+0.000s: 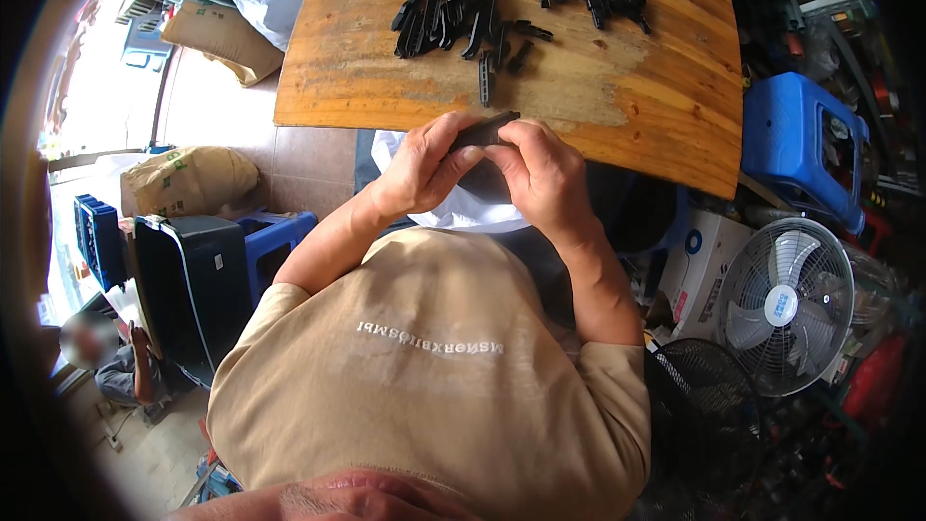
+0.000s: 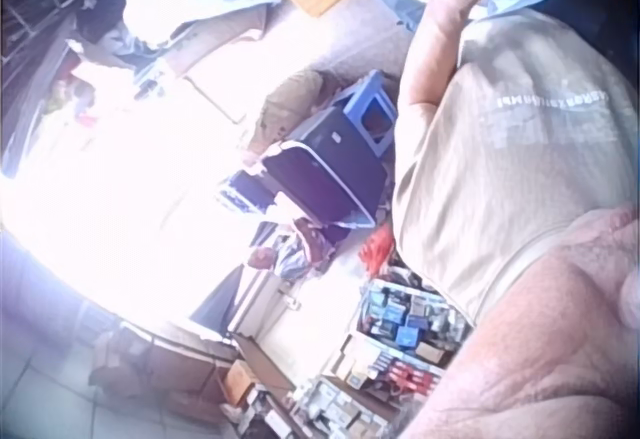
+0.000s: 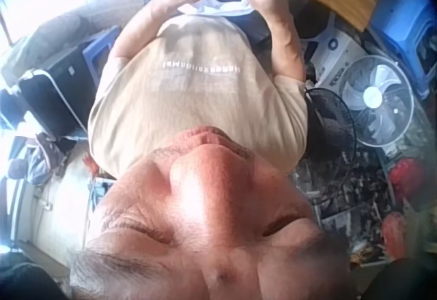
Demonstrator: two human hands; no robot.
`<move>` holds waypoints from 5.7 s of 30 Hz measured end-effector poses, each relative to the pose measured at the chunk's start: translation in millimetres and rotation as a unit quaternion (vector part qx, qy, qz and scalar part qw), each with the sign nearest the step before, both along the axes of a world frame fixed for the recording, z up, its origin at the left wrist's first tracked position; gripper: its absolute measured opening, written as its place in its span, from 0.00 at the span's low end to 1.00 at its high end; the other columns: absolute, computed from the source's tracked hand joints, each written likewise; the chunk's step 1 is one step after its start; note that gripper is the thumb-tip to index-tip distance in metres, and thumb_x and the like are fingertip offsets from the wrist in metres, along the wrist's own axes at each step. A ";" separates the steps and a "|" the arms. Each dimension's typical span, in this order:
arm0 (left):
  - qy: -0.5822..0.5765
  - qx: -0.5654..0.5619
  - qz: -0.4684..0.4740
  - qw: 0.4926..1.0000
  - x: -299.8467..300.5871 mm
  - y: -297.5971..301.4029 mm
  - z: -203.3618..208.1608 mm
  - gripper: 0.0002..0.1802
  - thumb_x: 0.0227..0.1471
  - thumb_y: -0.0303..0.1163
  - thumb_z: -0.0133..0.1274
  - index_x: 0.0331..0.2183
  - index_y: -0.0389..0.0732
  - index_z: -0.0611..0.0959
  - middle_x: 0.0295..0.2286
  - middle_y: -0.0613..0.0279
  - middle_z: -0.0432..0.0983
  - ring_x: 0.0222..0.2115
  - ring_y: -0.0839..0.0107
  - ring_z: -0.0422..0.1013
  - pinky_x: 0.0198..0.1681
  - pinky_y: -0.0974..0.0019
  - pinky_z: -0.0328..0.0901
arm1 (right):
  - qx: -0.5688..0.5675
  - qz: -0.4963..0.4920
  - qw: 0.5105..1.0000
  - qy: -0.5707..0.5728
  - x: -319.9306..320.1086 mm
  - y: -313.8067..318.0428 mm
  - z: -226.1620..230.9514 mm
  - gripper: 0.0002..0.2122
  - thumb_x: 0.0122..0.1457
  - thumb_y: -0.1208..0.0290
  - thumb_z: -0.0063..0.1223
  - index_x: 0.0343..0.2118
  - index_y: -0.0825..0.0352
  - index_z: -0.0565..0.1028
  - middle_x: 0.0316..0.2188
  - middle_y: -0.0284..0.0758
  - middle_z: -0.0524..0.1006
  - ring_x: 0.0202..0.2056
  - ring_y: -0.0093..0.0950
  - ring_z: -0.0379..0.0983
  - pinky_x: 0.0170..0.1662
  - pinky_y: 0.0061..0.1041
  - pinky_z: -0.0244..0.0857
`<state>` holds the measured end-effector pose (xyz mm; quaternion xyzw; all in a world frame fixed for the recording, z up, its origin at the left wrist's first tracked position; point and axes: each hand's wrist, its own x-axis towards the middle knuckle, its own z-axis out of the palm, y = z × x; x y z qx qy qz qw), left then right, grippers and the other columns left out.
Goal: The person sorts and inspects small black plastic components by hand at a wooden workbench.
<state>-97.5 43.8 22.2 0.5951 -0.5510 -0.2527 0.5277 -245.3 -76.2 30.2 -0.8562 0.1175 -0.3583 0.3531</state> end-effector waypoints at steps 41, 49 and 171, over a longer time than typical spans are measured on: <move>0.468 0.239 0.046 0.850 56.3 -7.2 -5.8 0.13 0.61 0.34 0.47 0.40 0.34 0.77 0.21 0.61 0.71 0.16 0.76 0.65 0.19 0.70 0.64 | 0.008 0.089 0.993 0.074 33.4 -48.4 -6.2 0.08 0.59 0.76 0.52 0.40 0.67 0.78 0.30 0.39 0.75 0.30 0.37 0.75 0.35 0.29 0.70; 0.517 0.176 0.061 0.836 57.0 0.0 -11.4 0.09 0.60 0.30 0.46 0.39 0.34 0.75 0.26 0.60 0.71 0.22 0.75 0.66 0.23 0.69 0.64 | -0.097 0.003 0.979 0.178 51.5 -96.8 -27.0 0.09 0.55 0.75 0.58 0.40 0.64 0.77 0.37 0.40 0.74 0.37 0.40 0.74 0.40 0.34 0.69; 0.281 0.191 0.128 0.932 50.2 -30.8 -8.0 0.14 0.54 0.33 0.54 0.38 0.34 0.78 0.22 0.61 0.76 0.20 0.69 0.72 0.25 0.67 0.67 | -0.129 -0.057 0.971 0.193 104.6 -102.2 -33.8 0.15 0.51 0.80 0.56 0.44 0.62 0.76 0.38 0.39 0.72 0.39 0.40 0.73 0.43 0.36 0.69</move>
